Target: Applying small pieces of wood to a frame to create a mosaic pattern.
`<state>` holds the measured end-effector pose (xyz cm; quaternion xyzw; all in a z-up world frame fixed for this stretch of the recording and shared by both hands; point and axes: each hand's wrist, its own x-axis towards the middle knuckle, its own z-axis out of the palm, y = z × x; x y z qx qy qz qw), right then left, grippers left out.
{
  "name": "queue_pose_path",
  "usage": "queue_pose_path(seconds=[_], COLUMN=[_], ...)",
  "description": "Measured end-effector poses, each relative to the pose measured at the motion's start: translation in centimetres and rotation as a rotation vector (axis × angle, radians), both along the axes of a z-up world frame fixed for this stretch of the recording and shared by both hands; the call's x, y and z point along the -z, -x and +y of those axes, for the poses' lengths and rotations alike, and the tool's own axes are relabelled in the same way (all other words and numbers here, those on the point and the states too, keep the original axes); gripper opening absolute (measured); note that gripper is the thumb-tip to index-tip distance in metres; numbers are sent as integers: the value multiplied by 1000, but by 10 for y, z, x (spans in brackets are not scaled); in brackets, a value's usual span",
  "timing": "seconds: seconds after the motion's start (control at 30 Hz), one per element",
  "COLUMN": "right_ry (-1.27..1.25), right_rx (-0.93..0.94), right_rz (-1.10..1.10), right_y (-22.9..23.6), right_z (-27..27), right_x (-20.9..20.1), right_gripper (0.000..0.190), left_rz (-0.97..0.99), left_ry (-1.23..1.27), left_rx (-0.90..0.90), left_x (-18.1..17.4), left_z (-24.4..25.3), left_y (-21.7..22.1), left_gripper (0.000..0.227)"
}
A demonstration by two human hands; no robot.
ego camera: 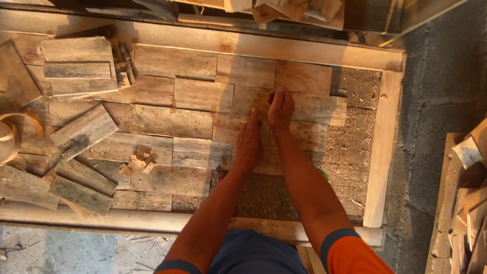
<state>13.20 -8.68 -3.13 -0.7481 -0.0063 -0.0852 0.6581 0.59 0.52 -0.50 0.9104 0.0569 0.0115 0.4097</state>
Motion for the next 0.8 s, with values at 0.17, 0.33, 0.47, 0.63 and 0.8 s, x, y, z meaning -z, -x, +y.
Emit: queue_pose_path(seconds=[0.17,0.33,0.47,0.63,0.8], right_ry=[146,185,27,-25,-517], right_rx=[22,65,100,35,215], right_rz=[-96,-151,-47,125,348], right_y=[12,16,10,-7,3], right_z=[18,27,19,-5,-35], right_x=[1,-7,21,25,30], right_gripper=[44,42,45,53,46], left_rz=[-79,3,-48,-153,-134], left_ry=[128,162,199,343,282], left_rx=[-57,-109,-80,-128,-278], left_x=[-14,-9,-15,-31,-61], left_z=[5,0,4,17,49], left_y=[2,5,10,37,98], left_gripper=[84,81,82,72,37])
